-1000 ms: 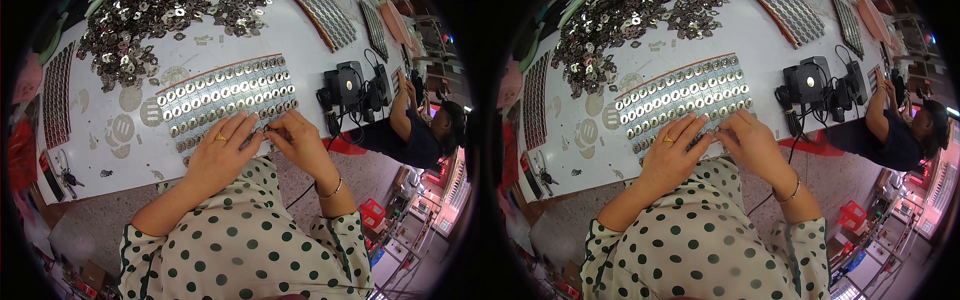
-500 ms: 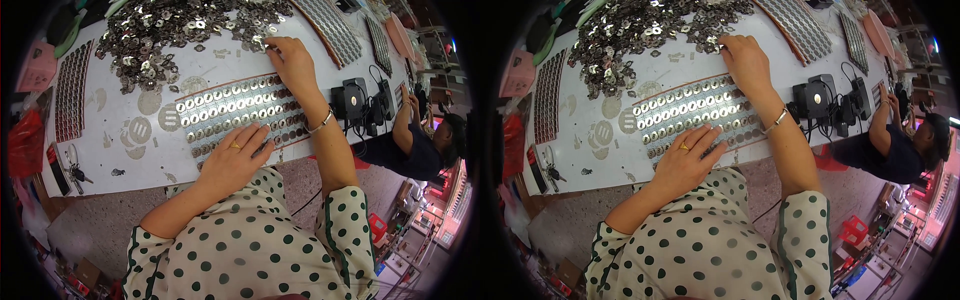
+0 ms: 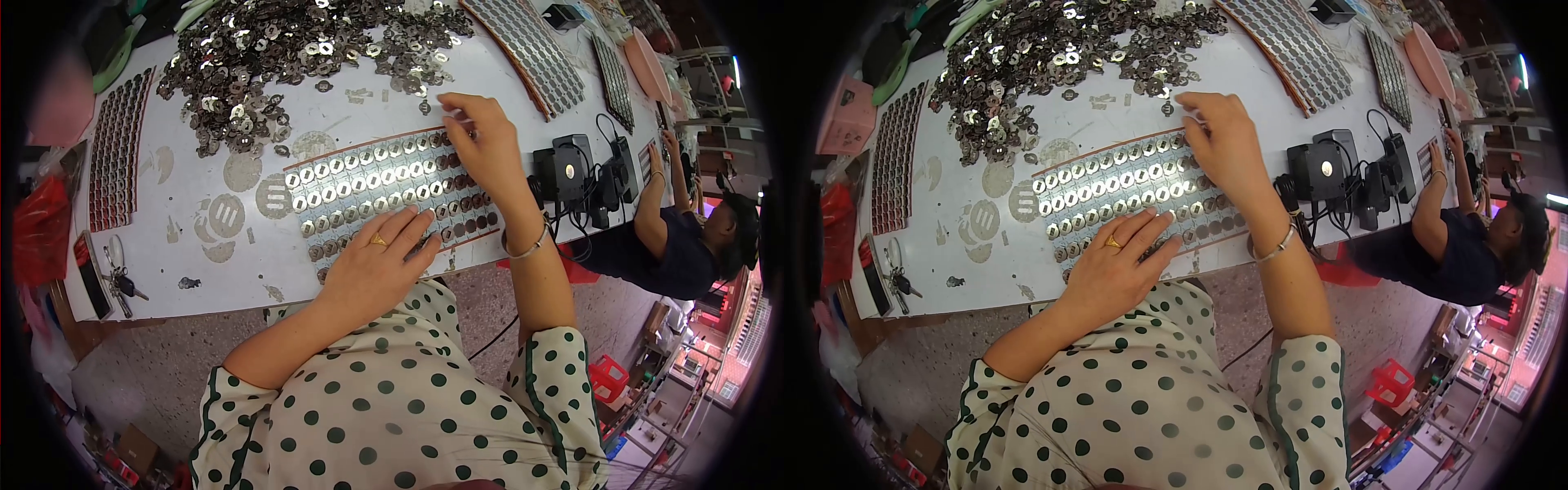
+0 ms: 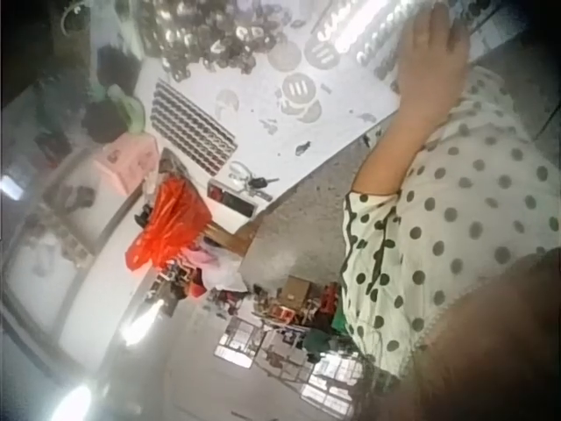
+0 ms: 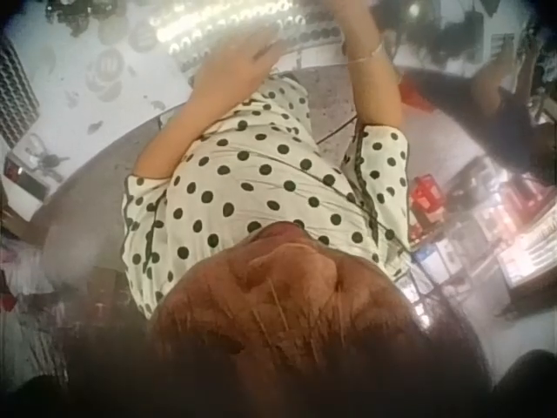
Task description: The person assembles small circular metal caps onto a component strip by hand.
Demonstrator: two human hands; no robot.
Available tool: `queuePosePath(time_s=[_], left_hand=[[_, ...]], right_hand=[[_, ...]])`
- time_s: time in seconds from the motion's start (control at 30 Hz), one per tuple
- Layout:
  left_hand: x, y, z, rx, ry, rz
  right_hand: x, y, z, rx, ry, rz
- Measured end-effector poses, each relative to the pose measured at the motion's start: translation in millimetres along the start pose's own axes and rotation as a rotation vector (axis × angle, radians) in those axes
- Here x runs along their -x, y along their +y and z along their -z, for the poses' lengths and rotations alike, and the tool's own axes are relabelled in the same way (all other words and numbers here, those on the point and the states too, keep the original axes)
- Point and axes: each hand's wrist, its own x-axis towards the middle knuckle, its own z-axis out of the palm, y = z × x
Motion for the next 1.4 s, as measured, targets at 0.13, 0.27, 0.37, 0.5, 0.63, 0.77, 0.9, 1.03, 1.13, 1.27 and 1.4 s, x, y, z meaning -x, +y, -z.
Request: queuePosePath(time_s=[0.13,0.27,0.37,0.5,0.63,0.77,0.9,1.03,1.13,1.27,1.4], left_hand=[[-0.8,2.2,-1.3,-0.012,0.018,0.000],[-2.2,3.5,1.6,0.017,0.013,-0.002],[1.3,1.6,1.3,0.007,0.016,0.006],[-0.9,1.6,4.0,0.008,0.016,0.007],[-0.5,1.6,3.3,-0.011,0.008,0.028],[-1.8,1.5,1.4,-0.026,-0.005,0.020],[-1.7,1.9,2.5,-0.030,-0.013,0.015],[-1.5,2.5,1.9,-0.046,-0.032,0.012],[-1.1,2.5,1.2,-0.052,-0.040,0.013],[-0.8,2.9,0.8,-0.059,-0.035,0.012],[1.1,1.9,-0.4,-0.076,-0.036,0.012]], right_hand=[[-16.1,6.4,-15.3,0.374,-0.048,0.350],[-17.2,9.5,-8.2,0.088,-0.107,0.112],[-1.8,-5.9,2.0,-0.588,-0.127,-0.321],[37.0,-12.4,26.6,-1.103,-0.113,-0.545],[71.9,-17.3,39.2,-0.917,-0.161,-0.558],[96.9,-28.9,46.8,-0.437,-0.177,-0.464],[105.6,-32.9,52.9,-0.143,-0.218,-0.384],[109.7,-21.4,51.9,-0.197,-0.332,-0.449],[107.5,-26.0,52.5,-0.168,-0.366,-0.472],[110.9,-29.9,49.4,-0.159,-0.390,-0.443],[116.6,-28.7,45.8,-0.125,-0.308,-0.374]])
